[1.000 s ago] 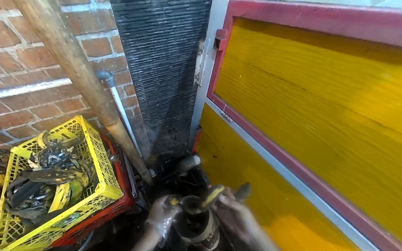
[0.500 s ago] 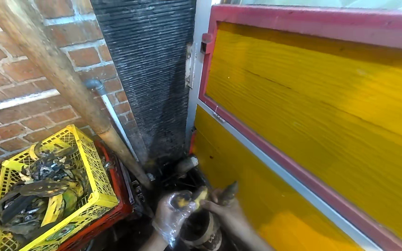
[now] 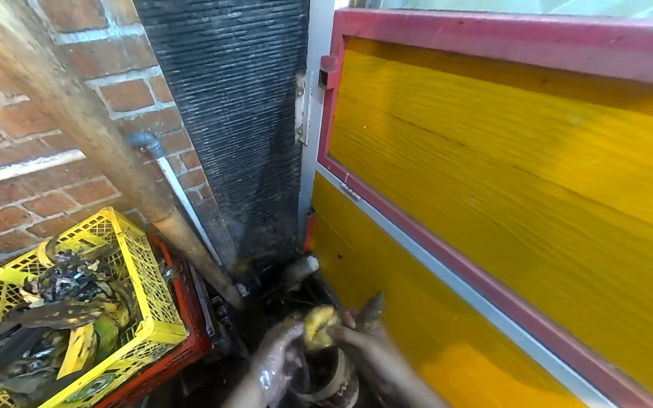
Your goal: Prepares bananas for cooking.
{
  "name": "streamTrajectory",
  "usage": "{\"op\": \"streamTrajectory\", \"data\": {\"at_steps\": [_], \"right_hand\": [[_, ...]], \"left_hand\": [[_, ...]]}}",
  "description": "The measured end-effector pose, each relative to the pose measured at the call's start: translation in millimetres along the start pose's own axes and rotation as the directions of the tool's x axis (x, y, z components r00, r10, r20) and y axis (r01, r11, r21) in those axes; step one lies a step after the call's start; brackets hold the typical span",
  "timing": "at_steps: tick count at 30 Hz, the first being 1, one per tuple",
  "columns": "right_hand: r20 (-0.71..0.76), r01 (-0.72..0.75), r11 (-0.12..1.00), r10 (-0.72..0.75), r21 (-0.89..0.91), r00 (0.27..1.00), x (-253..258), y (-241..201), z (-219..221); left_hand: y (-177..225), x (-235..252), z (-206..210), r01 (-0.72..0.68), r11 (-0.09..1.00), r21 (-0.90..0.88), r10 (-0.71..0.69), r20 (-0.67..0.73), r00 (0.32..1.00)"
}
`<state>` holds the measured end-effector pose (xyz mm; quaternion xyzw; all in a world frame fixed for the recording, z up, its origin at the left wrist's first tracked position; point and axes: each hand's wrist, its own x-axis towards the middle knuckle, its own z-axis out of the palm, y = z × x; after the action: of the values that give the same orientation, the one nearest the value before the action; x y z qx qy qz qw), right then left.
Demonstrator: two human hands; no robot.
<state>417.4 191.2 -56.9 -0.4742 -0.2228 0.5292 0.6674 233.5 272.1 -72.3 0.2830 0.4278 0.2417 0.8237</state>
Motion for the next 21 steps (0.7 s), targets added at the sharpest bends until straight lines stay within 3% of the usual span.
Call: {"op": "streamTrajectory", "data": {"at_steps": [3,5,6,8,11,13,17,21], "right_hand": [[-0.025,0.064,0.939,-0.077,-0.338,0.997,9,6,-23],[-0.06,-0.011,0.76,-0.037,-0.65,0.998,13,7,-39],[-0.091,-0.066,0.7,0.001,-0.711,0.996,14,6,-43],[-0.087,-0.119,0.693,0.082,-0.711,0.993,11,5,-42],[0.064,-0.086,0.757,0.166,-0.648,0.984,8,9,-34],[0.136,-0.057,0.723,0.205,-0.688,0.969,6,7,-23],[0.251,0.104,0.529,0.214,-0.842,0.944,7,8,-10],[0.277,0.219,0.298,0.171,-0.929,0.945,5,6,-1]], "left_hand": [[-2,18,-17,-0.148,0.977,0.154,0.156,-0.039,0.987],[0,20,-25,-0.224,0.958,0.178,0.235,-0.046,0.971],[2,17,-26,-0.251,0.952,0.176,0.262,-0.038,0.964],[4,12,-27,-0.286,0.944,0.166,0.287,0.02,0.958],[1,12,-25,-0.31,0.938,0.154,0.301,0.076,0.951],[-4,14,-18,-0.325,0.929,0.175,0.32,0.058,0.946],[-3,13,-10,-0.38,0.875,0.298,0.384,0.048,0.922],[2,14,-9,-0.525,0.659,0.538,0.553,0.127,0.824]]}}
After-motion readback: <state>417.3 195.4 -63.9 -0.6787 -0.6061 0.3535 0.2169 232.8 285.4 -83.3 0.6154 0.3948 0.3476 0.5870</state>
